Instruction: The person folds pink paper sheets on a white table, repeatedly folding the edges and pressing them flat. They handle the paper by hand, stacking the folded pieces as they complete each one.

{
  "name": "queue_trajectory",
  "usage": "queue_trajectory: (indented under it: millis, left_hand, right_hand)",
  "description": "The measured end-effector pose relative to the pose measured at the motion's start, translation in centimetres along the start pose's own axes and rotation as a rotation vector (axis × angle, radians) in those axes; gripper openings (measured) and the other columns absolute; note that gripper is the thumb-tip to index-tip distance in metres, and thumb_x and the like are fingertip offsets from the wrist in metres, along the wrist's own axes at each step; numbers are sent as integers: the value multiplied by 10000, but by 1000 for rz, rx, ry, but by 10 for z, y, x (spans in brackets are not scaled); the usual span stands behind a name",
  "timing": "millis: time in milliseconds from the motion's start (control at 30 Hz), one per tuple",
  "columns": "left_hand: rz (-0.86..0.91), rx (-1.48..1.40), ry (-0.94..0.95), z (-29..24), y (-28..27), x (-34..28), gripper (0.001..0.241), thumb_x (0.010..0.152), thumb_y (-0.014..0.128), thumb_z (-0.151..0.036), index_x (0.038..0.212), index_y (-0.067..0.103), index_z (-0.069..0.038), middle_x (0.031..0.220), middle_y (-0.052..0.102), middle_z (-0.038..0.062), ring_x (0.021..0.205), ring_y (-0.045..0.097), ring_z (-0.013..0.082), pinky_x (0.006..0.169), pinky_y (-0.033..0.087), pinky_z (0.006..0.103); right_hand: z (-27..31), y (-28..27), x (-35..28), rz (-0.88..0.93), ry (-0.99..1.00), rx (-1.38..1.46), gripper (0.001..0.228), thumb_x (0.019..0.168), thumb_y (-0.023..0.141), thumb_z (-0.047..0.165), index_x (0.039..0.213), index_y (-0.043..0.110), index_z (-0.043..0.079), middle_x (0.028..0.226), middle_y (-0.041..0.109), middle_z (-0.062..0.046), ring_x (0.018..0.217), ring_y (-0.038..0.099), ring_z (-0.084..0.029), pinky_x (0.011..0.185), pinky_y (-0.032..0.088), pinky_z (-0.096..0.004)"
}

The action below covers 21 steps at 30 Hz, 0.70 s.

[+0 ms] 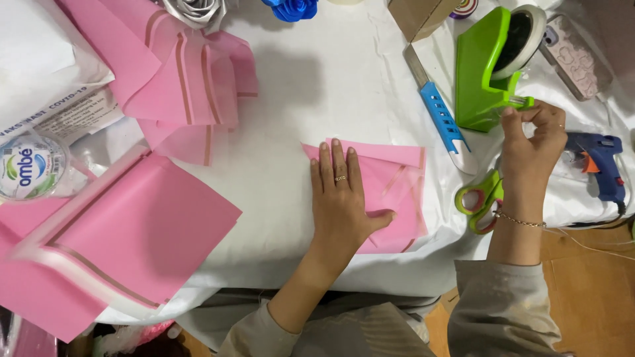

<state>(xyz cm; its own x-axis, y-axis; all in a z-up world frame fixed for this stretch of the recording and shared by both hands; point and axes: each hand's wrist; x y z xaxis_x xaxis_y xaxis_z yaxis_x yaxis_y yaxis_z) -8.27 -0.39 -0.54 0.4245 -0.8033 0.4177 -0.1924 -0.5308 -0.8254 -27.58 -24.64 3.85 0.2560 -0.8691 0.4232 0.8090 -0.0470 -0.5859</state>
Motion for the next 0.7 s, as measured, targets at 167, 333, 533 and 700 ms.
queue_trajectory:
  millis: [167, 333, 533, 700]
  left_hand:
    - [-14, -17, -2, 1, 1, 0, 1317, 548, 898, -720, 1475, 456, 105, 1593, 334, 351, 1518, 271, 510, 1241, 282, 633]
    - [-9, -15, -3, 1, 3, -2, 1349, 543, 911, -735, 1493, 430, 92, 1605, 315, 342, 1527, 257, 502, 1239, 291, 633]
    - [-14, -39, -11, 1, -2, -1, 1377, 505, 937, -748, 1476, 445, 96, 1605, 320, 332, 1528, 276, 496, 1242, 307, 630]
    - [-24, -49, -1, 2, -3, -2, 1352, 545, 910, -743, 1484, 440, 110, 1603, 321, 336, 1526, 281, 506, 1259, 295, 631]
  right_hand:
    - [-21, -7, 4, -48, -319, -317, 109, 1070, 722, 36, 997, 661, -16, 1037, 684, -149, 1025, 640, -358, 935, 457, -497]
    - [-21, -20, -12, -17, -231, -306, 99, 1090, 673, 19, 1020, 704, -42, 1057, 767, -157, 1004, 719, -319, 876, 519, -429]
    - [37, -30, -34, 125, -6, 56, 94, 1220, 646, 34, 1146, 626, -21, 1022, 686, -131, 968, 683, -189, 903, 547, -305]
    - [83, -1, -54, 364, 42, 154, 28, 1116, 650, 5, 1133, 672, 1, 1019, 690, -94, 938, 637, -157, 894, 527, -282]
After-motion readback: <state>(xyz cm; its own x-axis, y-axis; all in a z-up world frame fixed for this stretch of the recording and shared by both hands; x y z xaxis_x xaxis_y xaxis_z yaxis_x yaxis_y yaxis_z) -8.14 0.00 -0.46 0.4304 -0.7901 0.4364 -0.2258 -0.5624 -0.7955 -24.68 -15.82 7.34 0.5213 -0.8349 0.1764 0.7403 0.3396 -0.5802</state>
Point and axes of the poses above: each hand's wrist, its own x-axis towards the middle knuckle, its own y-axis out of the palm, z = x × y
